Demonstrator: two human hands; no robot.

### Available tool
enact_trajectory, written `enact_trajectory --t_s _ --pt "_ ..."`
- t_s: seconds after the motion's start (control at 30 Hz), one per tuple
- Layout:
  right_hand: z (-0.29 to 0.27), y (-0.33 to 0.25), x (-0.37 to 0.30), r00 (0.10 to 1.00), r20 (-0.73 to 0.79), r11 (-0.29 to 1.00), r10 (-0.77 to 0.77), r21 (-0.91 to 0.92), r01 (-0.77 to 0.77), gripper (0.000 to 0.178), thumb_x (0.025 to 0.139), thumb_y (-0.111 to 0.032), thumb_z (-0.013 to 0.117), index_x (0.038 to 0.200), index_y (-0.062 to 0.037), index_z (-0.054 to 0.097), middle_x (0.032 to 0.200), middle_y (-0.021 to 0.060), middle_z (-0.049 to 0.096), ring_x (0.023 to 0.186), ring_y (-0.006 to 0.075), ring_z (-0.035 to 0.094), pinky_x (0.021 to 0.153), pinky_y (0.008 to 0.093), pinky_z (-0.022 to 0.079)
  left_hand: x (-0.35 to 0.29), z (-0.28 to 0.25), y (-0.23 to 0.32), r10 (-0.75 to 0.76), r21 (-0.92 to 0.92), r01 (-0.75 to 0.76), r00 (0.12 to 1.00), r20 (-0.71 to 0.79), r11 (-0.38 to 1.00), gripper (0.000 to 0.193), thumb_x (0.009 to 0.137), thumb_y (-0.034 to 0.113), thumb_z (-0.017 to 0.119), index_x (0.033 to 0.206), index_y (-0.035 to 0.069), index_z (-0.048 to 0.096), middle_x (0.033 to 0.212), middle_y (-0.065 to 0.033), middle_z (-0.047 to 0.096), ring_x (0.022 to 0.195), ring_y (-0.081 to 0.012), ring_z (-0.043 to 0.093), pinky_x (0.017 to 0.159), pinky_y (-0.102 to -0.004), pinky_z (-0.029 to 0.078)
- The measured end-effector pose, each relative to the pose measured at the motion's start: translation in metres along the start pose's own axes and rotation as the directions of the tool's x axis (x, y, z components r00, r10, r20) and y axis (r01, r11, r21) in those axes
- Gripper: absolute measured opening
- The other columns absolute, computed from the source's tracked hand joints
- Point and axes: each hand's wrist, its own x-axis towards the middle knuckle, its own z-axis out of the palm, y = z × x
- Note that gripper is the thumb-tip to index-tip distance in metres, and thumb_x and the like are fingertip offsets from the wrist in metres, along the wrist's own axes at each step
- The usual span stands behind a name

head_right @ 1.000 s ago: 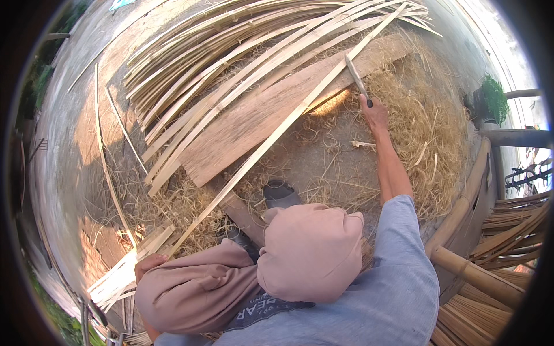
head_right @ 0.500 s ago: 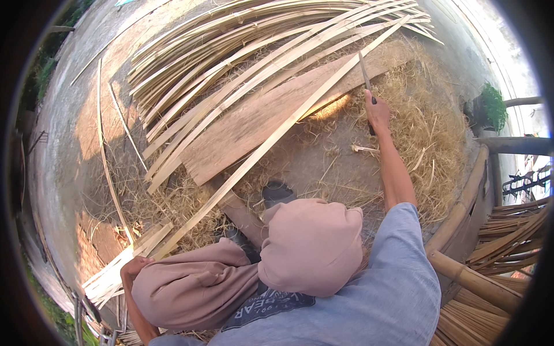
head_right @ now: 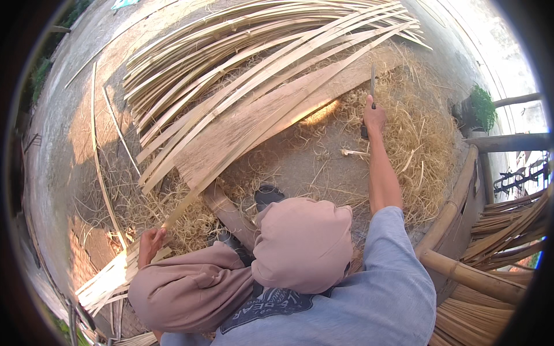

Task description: The person sits on the ground and uses a knife to split long bamboo strips into thinner slats on a wooden board. The person repeatedly positions each strip, slices it lengthwise, and sets the finished slats aside.

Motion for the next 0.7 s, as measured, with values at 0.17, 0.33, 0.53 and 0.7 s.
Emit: enact_trajectory --t_s 0.17,0.33,0.53,0.7 --pt "-0.016 -0.001 -0.040 1.000 -0.015 0.988 0.001 0.152 0.001 0.064 0.101 -0.062 0.054 0.074 -0.0047 0.058 0.058 0.0061 0.059 0.049 0.0166 0.063 0.046 0.0324 0.051 -0.023 0.011 -0.040 0.102 -0.164 -0.180 0.912 -0.398 0.970 0.056 0.101 0.054 0.064 0.075 0.004 0.070 0.058 0.0017 0.056 0.054 -0.0072 0.049 0.050 -0.0281 0.035" --pt "-0.003 0.014 -0.105 0.993 -0.006 0.896 0.122 0.430 -0.107 0.061 0.102 -0.061 0.054 0.079 -0.0045 0.056 0.062 0.0056 0.057 0.049 0.0164 0.062 0.046 0.0327 0.051 -0.007 0.019 -0.044 -0.018 -0.431 -0.063 0.983 -0.181 0.900 0.057 0.101 0.057 0.062 0.074 0.006 0.068 0.061 0.0011 0.058 0.055 -0.0064 0.051 0.051 -0.0257 0.035" --pt "0.021 0.006 -0.137 0.997 -0.056 0.878 0.060 0.479 -0.026 0.060 0.102 -0.059 0.056 0.082 -0.0027 0.061 0.060 0.0073 0.060 0.049 0.0158 0.063 0.047 0.0322 0.052 0.035 0.079 0.075 0.066 -0.242 -0.057 0.997 0.031 0.969 0.049 0.097 0.046 0.072 0.074 0.003 0.069 0.062 0.0003 0.059 0.055 -0.0061 0.049 0.050 -0.0260 0.034" --pt "0.022 -0.021 -0.139 0.934 0.067 0.936 -0.352 0.002 0.352 0.060 0.100 -0.056 0.060 0.082 0.0008 0.063 0.062 0.0149 0.060 0.060 0.0279 0.067 0.057 0.0417 0.051 0.062 0.119 0.178 0.108 -0.075 -0.102 0.992 0.071 0.992 0.056 0.096 0.056 0.068 0.073 0.005 0.070 0.058 -0.0007 0.059 0.053 -0.0107 0.055 0.051 -0.0268 0.039"
